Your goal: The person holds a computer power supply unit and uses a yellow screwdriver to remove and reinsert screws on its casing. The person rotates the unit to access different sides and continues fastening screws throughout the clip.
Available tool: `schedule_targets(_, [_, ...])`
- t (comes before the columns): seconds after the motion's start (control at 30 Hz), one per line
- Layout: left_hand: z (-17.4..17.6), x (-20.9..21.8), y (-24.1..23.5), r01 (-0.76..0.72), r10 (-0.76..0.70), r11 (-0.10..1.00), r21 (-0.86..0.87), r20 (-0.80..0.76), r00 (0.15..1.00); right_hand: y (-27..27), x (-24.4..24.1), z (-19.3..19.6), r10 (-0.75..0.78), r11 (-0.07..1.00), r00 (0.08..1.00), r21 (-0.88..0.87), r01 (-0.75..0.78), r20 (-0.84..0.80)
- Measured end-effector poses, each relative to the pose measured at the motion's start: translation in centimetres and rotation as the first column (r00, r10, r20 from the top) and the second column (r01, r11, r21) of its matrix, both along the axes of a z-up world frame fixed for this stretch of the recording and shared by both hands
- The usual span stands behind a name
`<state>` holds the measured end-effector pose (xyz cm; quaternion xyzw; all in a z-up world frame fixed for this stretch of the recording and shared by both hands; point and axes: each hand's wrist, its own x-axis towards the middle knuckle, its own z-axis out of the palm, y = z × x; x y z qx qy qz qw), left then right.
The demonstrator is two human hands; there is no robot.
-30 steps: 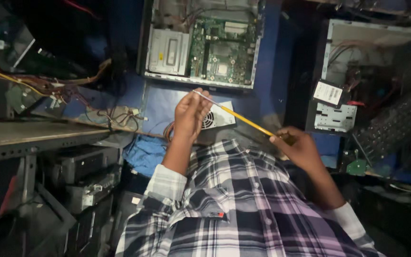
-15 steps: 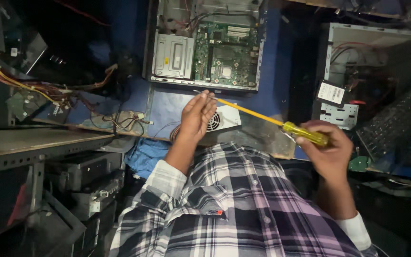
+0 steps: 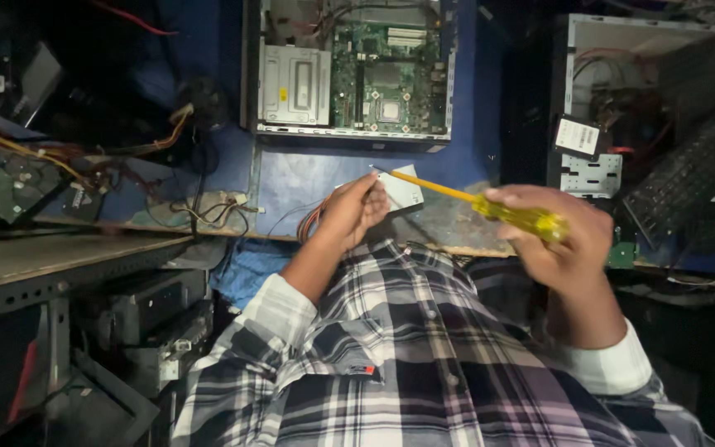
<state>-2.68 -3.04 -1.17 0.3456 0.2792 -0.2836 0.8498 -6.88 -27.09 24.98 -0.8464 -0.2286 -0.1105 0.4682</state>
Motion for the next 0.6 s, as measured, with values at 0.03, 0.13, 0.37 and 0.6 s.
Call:
schedule_targets(0.03, [0.4,0.2,0.3,0.043,-0.042,0.992,0.115,-0.01,0.999,0.6,0.6,0.2,0.021,0.999,1.0,-0.026,-0.021,0.011])
schedule_targets(0.13, [2.5,0.2,1.4,-0.169,-0.135,0.859,0.484,0.531,0.836,2.1,2.2,0.7,0.072,0.991,0.997,-0.112,-0.068,0.03])
schedule_targets(0.37, [9.0,1.6,3.7,-0.411,-0.695,0.565,0.716,0.681,0.23,4.0,4.8,1.1,0.173,0.951,0.985,-0.261,-0.165,0.008])
schedule_targets(0.6, [9.4,2.6,2.3,-0.314,-0.708,0.584,0.748,0.659,0.254,4.8,6.8,0.5,0.213,0.944,0.977,-0.254,-0.211,-0.02])
